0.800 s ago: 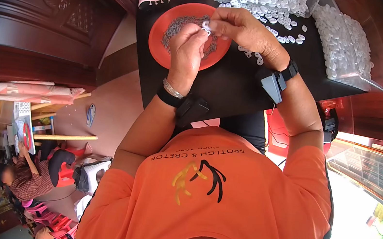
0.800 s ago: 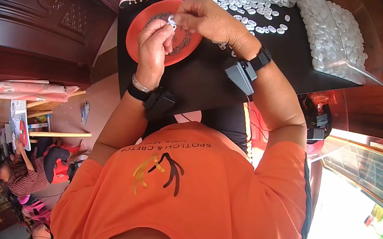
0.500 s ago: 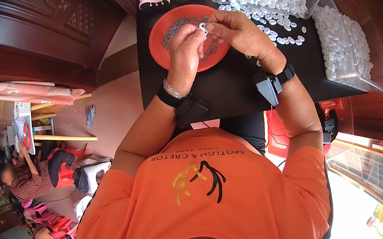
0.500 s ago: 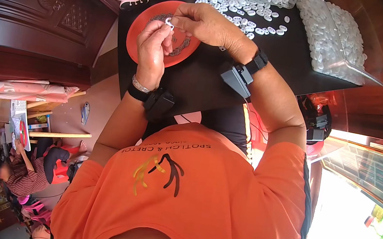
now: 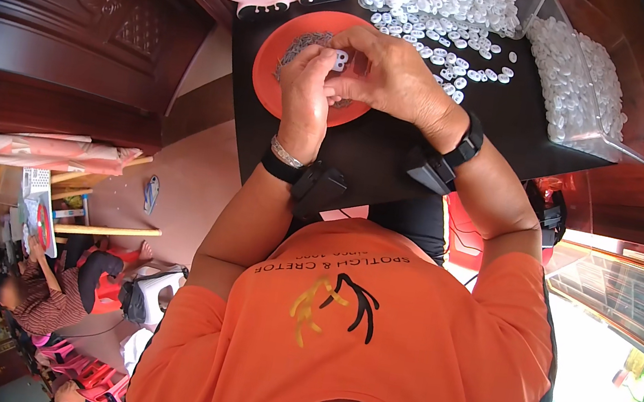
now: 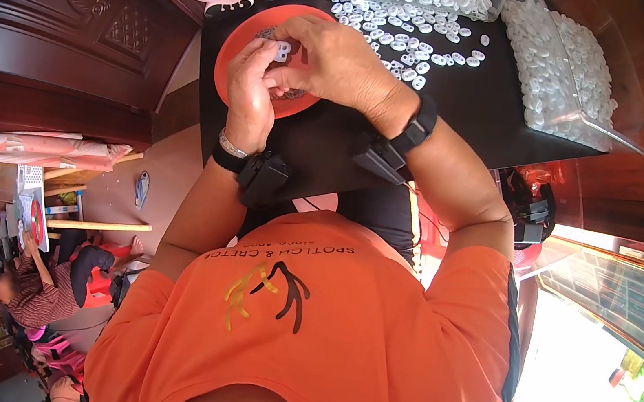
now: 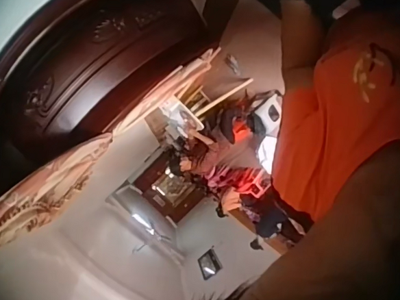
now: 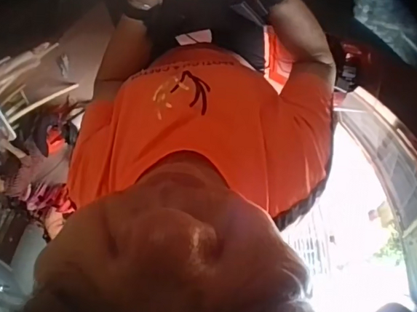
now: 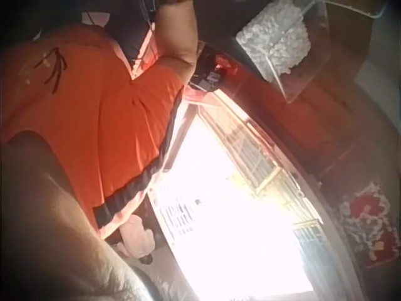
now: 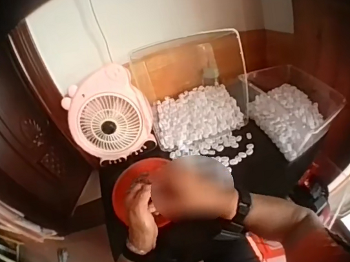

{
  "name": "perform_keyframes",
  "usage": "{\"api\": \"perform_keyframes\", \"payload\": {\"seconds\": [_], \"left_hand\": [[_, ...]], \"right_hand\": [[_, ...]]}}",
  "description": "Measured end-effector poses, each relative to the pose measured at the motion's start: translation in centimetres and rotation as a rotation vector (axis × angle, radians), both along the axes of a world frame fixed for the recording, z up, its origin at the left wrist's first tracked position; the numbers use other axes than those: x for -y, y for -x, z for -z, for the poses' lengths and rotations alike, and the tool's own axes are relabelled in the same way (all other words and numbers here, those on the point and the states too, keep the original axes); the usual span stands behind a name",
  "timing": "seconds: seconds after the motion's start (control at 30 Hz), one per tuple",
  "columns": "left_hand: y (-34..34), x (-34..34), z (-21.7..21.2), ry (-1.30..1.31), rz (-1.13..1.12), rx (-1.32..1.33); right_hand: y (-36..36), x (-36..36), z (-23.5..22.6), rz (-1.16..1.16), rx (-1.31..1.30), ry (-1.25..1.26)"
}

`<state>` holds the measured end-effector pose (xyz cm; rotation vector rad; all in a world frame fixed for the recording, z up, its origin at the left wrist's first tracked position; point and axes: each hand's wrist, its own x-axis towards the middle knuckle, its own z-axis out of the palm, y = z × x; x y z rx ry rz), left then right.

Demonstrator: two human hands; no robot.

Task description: Assembling small white plastic components by manually inserting metal pieces.

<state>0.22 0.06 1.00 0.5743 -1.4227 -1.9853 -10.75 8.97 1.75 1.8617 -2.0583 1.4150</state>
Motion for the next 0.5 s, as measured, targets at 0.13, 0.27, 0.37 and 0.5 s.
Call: {"api": "perform_keyframes", "payload": {"seconds": [0.13, 0.27, 0.37, 0.5], "left_hand": [[-0.2, 0.6, 0.3, 0.041, -0.002, 0.018], [-0.2, 0.8, 0.4, 0.023, 0.005, -0.041], [-0.2, 0.8, 0.5, 0.047, 0.019, -0.054], [-0.2, 1.1, 1.0, 0.066, 0.052, -0.069]], "right_hand": [[-0.3, 0.0, 0.0, 0.015, -0.061, 0.014], [-0.5, -0.2, -0.3, 0.023, -0.106, 0.029], [-0.4, -0.1, -0.1, 0.006, -0.12, 0.072], [-0.4, -0.1, -0.1, -0.003, -0.107, 0.06]]}}
